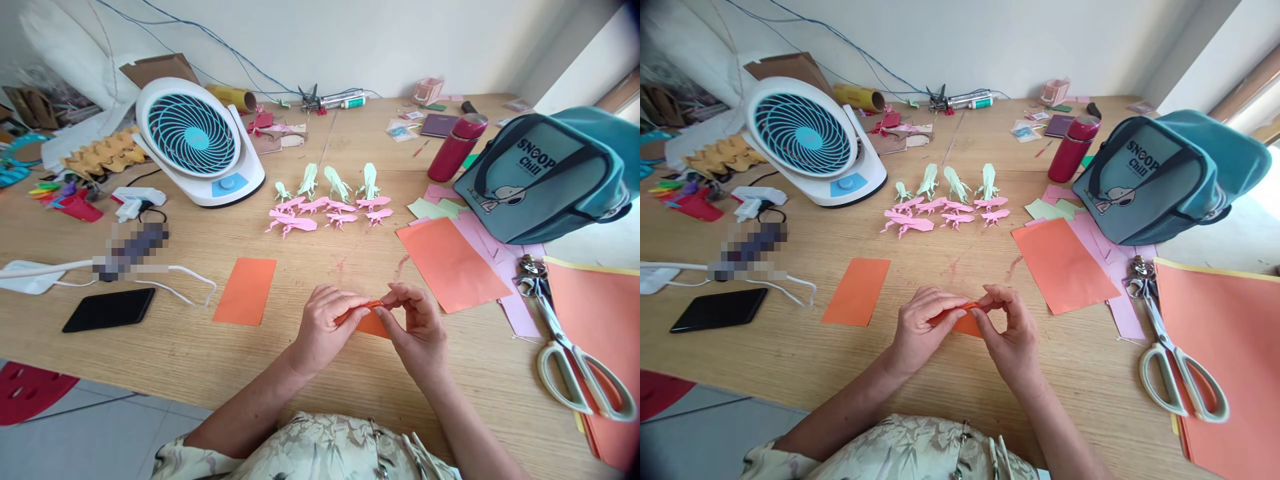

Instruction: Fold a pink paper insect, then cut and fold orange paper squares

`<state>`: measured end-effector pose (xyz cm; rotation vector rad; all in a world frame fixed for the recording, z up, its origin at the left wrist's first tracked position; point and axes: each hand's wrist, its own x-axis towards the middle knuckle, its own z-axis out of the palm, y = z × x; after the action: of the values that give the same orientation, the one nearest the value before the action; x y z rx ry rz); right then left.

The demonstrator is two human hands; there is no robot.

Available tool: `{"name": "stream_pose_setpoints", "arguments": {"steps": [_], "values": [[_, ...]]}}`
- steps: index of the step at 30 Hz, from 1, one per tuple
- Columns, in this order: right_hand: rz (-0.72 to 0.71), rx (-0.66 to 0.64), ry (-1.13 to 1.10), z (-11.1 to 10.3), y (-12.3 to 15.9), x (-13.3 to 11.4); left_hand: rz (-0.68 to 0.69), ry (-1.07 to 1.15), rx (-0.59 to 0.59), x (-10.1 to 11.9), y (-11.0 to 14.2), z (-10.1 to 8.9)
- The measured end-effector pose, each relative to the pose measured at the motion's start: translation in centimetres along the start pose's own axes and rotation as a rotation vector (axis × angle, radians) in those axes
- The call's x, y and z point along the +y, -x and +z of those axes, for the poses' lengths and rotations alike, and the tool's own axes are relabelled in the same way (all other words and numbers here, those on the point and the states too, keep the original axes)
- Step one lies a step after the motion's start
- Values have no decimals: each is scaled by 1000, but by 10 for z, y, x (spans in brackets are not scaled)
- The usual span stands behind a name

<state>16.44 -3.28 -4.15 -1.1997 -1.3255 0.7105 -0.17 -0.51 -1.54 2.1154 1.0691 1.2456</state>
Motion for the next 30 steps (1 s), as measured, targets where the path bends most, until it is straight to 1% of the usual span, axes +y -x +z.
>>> {"name": "stream_pose_setpoints", "arguments": {"steps": [5, 8, 16, 25, 28, 30], "values": [[-13, -6, 4, 0, -1, 0, -52, 41, -1, 2, 0, 1], [-36, -21, 24, -1, -3, 0, -61, 36, 8, 2, 0, 2], [-110, -99, 75, -3, -8, -4, 11, -7, 21, -1, 0, 2], [-90, -119, 61, -3, -9, -5, 126, -183, 11, 0, 1, -2], [-84, -114, 47, -2, -9, -5, 117, -193, -5, 1, 1, -2], [-89, -108, 46, -2, -9, -4, 78, -142, -7, 1, 1, 0]]}}
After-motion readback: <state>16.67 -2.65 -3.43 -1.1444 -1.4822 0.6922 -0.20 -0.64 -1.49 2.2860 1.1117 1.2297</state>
